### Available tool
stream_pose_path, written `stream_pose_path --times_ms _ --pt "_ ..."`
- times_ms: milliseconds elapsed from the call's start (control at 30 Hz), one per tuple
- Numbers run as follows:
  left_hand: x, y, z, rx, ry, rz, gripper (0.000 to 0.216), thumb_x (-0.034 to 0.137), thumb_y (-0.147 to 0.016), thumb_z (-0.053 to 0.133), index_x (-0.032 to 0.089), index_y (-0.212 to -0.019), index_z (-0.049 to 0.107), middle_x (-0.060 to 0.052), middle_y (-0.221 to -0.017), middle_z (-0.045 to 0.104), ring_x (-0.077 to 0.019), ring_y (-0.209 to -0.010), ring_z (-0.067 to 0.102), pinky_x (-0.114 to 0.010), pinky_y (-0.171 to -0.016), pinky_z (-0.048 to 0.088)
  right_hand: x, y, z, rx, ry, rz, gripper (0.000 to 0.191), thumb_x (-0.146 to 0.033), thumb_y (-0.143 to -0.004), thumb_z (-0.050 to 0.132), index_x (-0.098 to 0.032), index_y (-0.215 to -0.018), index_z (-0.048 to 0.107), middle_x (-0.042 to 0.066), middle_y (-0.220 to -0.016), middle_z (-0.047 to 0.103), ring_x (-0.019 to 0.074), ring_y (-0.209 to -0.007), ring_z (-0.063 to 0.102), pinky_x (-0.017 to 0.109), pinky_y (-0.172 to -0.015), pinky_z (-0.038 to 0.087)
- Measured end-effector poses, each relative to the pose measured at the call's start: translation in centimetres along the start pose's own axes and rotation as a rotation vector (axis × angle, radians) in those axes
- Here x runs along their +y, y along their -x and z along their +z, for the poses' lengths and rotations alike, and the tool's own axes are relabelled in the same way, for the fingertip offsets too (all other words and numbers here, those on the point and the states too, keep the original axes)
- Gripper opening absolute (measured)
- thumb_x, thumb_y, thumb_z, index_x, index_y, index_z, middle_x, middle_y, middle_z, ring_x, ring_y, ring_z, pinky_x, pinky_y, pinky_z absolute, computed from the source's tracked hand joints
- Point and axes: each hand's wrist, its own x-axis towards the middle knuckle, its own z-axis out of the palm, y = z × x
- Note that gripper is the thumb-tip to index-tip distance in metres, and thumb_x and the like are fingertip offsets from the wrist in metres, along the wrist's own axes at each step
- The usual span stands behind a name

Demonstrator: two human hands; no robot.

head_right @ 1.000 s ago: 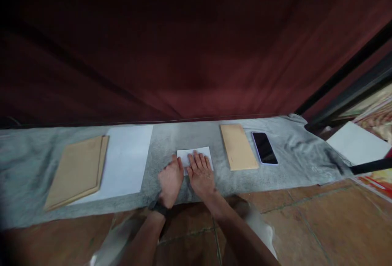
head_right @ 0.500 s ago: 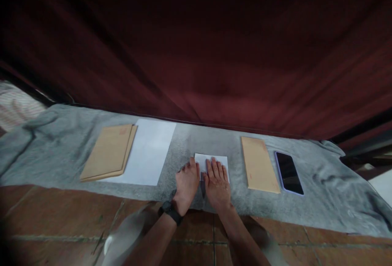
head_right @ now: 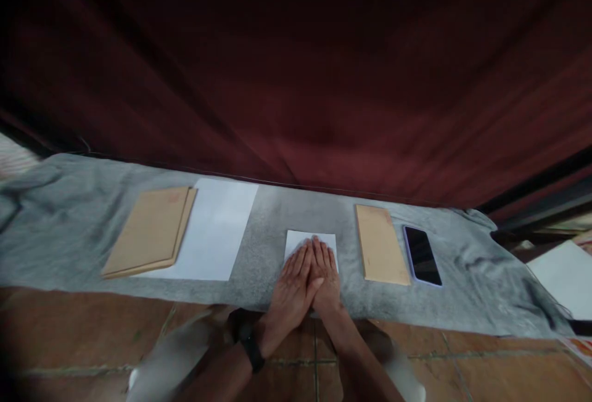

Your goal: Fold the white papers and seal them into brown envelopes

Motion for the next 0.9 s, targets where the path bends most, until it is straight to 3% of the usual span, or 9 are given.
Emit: stream_pose_path --times_ms 167,367,533,900 --pt "-1.0 0.3 0.5 0.037 -0.041 0.049 0.077 0.051 -0.102 0.036 0.008 -0.161 0.011 -0.019 -0.163 0.033 -0.0276 -0.152 0.029 -0.047 -0.121 0.035 -0.1 -0.2 -0.3 -0.014 -0.014 0.055 0.068 -0.015 -0.096 0.037 -0.019 -0.162 0.02 0.01 -0.166 0.029 0.028 -0.151 0.029 0.05 -0.121 0.032" --pt "-1.6 0.8 1.0 0.04 -0.109 0.102 0.073 0.052 -0.103 0.034 0.006 -0.159 0.022 -0.021 -0.159 0.038 -0.03 -0.15 0.033 -0.049 -0.12 0.036 0.8 0.1 -1.2 0.019 -0.079 0.168 0.053 -0.025 -0.103 0.036 -0.017 -0.155 0.04 0.012 -0.162 0.037 0.0263 -0.149 0.034 0.047 -0.12 0.032" --pt "-1.4 0.8 0.6 0.007 -0.163 0.072 0.07 0.051 -0.103 0.036 0.007 -0.157 0.03 -0.021 -0.158 0.04 -0.03 -0.15 0.033 -0.048 -0.12 0.036 2.0 0.5 -1.9 0.016 -0.116 0.205 0.051 -0.026 -0.104 0.035 -0.014 -0.153 0.042 0.014 -0.16 0.04 0.0269 -0.149 0.034 0.048 -0.118 0.034" --pt "-2.1 0.9 -0.6 -0.043 -0.212 -0.013 0.057 0.03 -0.103 0.033 0.006 -0.155 0.035 -0.019 -0.159 0.04 -0.0269 -0.151 0.032 -0.048 -0.121 0.035 2.8 0.9 -3.7 0.024 -0.185 0.258 0.053 -0.022 -0.103 0.034 -0.011 -0.154 0.04 0.014 -0.16 0.039 0.0253 -0.148 0.036 0.047 -0.119 0.036"
